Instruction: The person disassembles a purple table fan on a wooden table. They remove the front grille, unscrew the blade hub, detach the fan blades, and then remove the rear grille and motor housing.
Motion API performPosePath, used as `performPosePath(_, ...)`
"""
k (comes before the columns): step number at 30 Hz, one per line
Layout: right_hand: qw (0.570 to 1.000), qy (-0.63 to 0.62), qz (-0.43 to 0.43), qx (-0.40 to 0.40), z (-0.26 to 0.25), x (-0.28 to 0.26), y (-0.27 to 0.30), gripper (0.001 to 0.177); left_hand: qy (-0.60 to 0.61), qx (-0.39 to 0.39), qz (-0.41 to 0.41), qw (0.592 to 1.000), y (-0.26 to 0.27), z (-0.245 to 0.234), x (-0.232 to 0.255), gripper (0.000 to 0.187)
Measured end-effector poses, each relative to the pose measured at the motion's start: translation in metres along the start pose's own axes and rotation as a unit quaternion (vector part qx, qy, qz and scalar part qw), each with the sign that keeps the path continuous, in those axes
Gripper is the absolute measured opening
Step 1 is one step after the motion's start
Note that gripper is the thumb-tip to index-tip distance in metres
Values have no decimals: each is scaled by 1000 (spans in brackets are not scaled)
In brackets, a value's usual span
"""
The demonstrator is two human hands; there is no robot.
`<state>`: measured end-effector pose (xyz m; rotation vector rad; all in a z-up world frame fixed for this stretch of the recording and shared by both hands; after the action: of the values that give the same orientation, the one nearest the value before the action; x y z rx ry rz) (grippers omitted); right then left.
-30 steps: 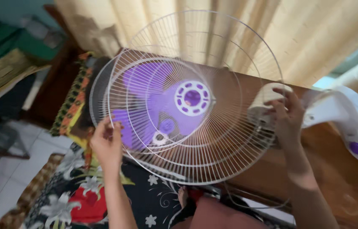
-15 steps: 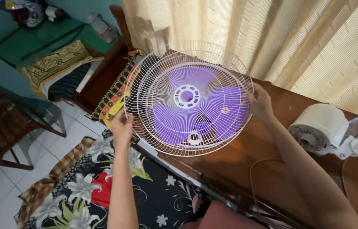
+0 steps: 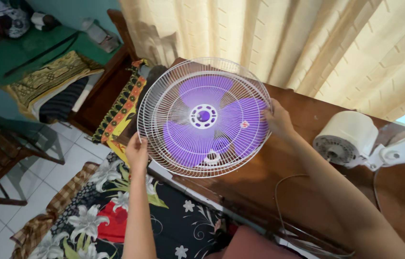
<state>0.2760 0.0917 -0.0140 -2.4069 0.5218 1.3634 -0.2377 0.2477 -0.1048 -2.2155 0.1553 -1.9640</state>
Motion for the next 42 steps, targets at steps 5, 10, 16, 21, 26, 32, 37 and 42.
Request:
performPosePath(5, 999, -24, 16, -45, -3, -23, 15, 54, 45, 6, 0, 999, 6, 5, -1, 41)
performPosePath(10, 998, -24, -22, -58, -15, -43, 36, 60, -74, 43, 52, 995, 26, 15, 36, 45)
performPosePath(16, 995, 20, -69, -63, -35, -58, 57, 78, -267, 129, 158, 942, 59, 49, 136, 60)
performPosePath(21, 994, 59, -57, -76, -67, -74, 86, 75, -217, 50, 272, 936, 86, 130, 226, 54)
performPosePath(26, 995, 13, -95, -36, -136, -71, 119, 62, -61, -110, 257, 958, 164, 237, 282, 45)
performPosePath(32, 988, 144, -29, 54, -255, -7, 152, 51, -39, -341, 251, 905, 241, 330, 286, 39)
performPosePath(37, 941, 336, -17, 39, -312, 55, 176, 67, 6, -377, 130, 917, 264, 403, 217, 34)
performPosePath(42, 862, 492, -100, 71, -305, 103, 180, 75, 6, -361, -75, 929, 254, 488, 120, 54)
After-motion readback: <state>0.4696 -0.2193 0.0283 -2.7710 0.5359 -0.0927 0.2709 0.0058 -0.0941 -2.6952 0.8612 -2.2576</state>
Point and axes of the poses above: each hand's wrist, its own y-axis away from the middle knuckle, its own z-axis out of the palm, x = y × z, the point moved 4 cm from there along -y, towards the middle knuckle, and after that the axes turned 1 degree about -x, right-handed, at the moved point
